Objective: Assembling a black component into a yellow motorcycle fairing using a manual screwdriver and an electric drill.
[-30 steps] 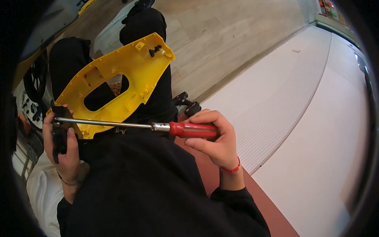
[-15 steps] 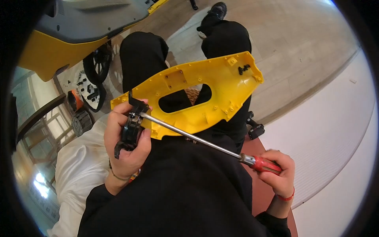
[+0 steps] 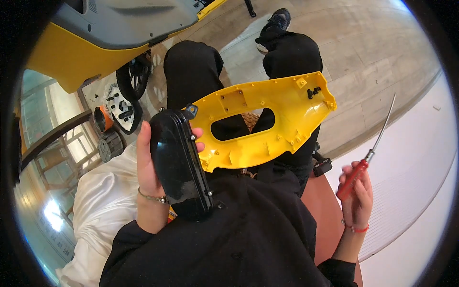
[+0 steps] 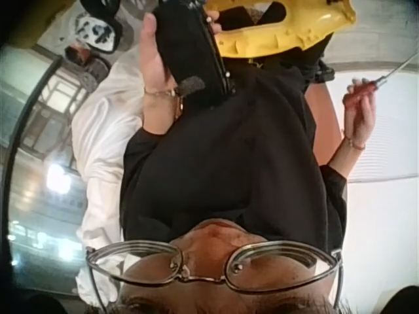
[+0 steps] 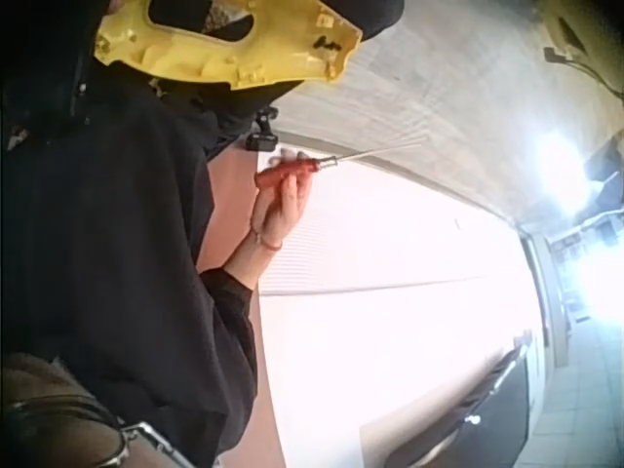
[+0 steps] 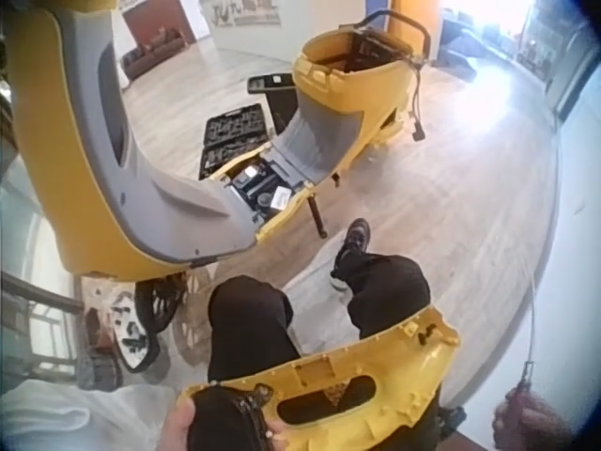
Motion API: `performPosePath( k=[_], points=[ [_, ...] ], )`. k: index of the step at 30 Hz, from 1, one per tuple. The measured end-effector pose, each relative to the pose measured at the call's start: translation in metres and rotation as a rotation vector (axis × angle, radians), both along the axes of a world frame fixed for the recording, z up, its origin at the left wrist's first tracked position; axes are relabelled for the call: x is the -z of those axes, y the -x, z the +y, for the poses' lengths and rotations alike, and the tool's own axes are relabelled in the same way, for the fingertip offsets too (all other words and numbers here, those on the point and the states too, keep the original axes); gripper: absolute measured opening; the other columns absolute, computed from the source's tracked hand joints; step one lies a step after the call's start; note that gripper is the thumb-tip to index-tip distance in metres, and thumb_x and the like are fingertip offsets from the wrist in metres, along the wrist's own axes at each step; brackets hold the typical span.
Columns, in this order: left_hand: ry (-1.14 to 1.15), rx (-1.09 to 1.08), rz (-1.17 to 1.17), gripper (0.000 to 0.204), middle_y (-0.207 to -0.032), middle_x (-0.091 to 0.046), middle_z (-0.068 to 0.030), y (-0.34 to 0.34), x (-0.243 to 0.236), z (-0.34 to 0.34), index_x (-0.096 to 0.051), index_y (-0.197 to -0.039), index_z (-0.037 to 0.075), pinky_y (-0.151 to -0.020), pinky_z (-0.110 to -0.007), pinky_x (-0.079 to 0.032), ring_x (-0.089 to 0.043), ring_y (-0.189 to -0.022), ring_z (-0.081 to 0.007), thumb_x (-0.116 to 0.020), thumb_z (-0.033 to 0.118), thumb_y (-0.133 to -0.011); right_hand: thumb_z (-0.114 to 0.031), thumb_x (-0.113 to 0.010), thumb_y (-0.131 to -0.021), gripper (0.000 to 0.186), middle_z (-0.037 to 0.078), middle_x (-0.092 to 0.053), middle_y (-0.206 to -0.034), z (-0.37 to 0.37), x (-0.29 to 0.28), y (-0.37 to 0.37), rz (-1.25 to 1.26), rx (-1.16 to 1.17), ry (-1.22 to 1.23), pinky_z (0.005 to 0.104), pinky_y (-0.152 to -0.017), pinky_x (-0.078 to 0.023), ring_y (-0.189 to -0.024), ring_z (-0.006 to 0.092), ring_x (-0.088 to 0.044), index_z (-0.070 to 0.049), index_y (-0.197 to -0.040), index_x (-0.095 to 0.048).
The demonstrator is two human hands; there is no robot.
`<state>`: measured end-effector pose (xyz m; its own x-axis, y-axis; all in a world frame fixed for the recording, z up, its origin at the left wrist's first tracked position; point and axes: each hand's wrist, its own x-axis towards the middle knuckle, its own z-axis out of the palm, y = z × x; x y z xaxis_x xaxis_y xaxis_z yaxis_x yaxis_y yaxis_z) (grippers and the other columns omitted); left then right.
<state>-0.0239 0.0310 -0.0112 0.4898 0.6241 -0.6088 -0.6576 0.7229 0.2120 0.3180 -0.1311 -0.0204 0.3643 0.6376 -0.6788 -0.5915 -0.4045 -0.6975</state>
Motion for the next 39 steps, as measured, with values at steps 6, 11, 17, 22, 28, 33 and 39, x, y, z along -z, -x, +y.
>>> performPosePath(
  k=[6,11,17,22,28,33,39],
  points=[
    [0.004,-0.012,0.101,0.059,-0.114,-0.059,-0.0223,0.000,0.011,0.001,-0.050,-0.120,-0.002,-0.078,-0.035,-0.056,-0.063,-0.098,-0.0268,-0.040,0.051,-0.095,-0.012,-0.057,-0.091,0.023,0.005,-0.060,-0.097,-0.081,0.108,-0.052,-0.111,-0.157,0.339,0.0286,-0.071,-0.050,-0.084,0.0149,-0.059,-0.002,-0.111,-0.055],
    [0.021,0.028,0.391,0.049,-0.109,-0.062,-0.0198,0.003,0.008,-0.001,-0.055,-0.117,0.003,-0.072,-0.033,-0.057,-0.066,-0.089,-0.0251,-0.044,0.046,-0.094,-0.015,-0.060,-0.086,0.015,0.008,-0.062,-0.065,-0.158,0.189,-0.032,-0.362,-0.281,0.620,0.0275,-0.054,-0.050,-0.055,0.0168,-0.061,-0.001,-0.082,-0.061],
    [-0.031,0.087,0.534,0.047,-0.107,-0.063,-0.0175,-0.001,0.008,-0.013,-0.056,-0.117,0.003,-0.074,-0.031,-0.056,-0.065,-0.089,-0.0233,-0.046,0.043,-0.095,-0.024,-0.068,-0.077,0.026,0.007,-0.062,-0.060,-0.199,0.259,-0.001,-0.587,-0.234,0.925,0.0279,-0.051,-0.048,-0.054,0.0160,-0.061,0.001,-0.078,-0.064],
    [-0.116,0.093,0.606,0.044,-0.111,-0.062,-0.0177,-0.008,0.007,-0.009,-0.054,-0.120,0.003,-0.076,-0.031,-0.056,-0.066,-0.091,-0.0225,-0.044,0.039,-0.096,-0.026,-0.070,-0.075,0.027,0.008,-0.060,-0.058,-0.200,0.279,0.009,-0.522,-0.213,0.995,0.0286,-0.044,-0.044,-0.045,0.0152,-0.057,0.000,-0.073,-0.062],
    [-0.139,0.111,0.620,0.043,-0.112,-0.062,-0.0171,-0.013,-0.001,-0.009,-0.054,-0.121,0.003,-0.079,-0.031,-0.056,-0.066,-0.092,-0.0231,-0.045,0.037,-0.096,-0.026,-0.071,-0.074,0.027,0.011,-0.061,-0.057,-0.237,0.345,0.013,-0.652,-0.182,1.118,0.0317,-0.045,-0.047,-0.044,0.0182,-0.059,0.000,-0.072,-0.062],
    [-0.140,0.134,0.616,0.044,-0.113,-0.061,-0.0167,-0.018,-0.004,-0.011,-0.054,-0.121,0.003,-0.080,-0.031,-0.056,-0.065,-0.092,-0.0232,-0.046,0.038,-0.096,-0.026,-0.071,-0.074,0.032,0.021,-0.067,-0.075,-0.202,0.315,0.007,-0.515,-0.128,1.175,0.0385,-0.059,-0.054,-0.060,0.0289,-0.068,0.004,-0.082,-0.063],
    [-0.164,0.163,0.706,0.047,-0.117,-0.060,-0.0136,-0.016,-0.007,-0.012,-0.051,-0.124,0.003,-0.075,-0.029,-0.058,-0.064,-0.096,-0.0191,-0.044,0.040,-0.096,-0.025,-0.071,-0.072,0.030,0.017,-0.065,-0.067,-0.216,0.334,0.004,-0.376,-0.092,1.114,0.0360,-0.057,-0.053,-0.057,0.0260,-0.067,0.003,-0.079,-0.063]
  ],
)
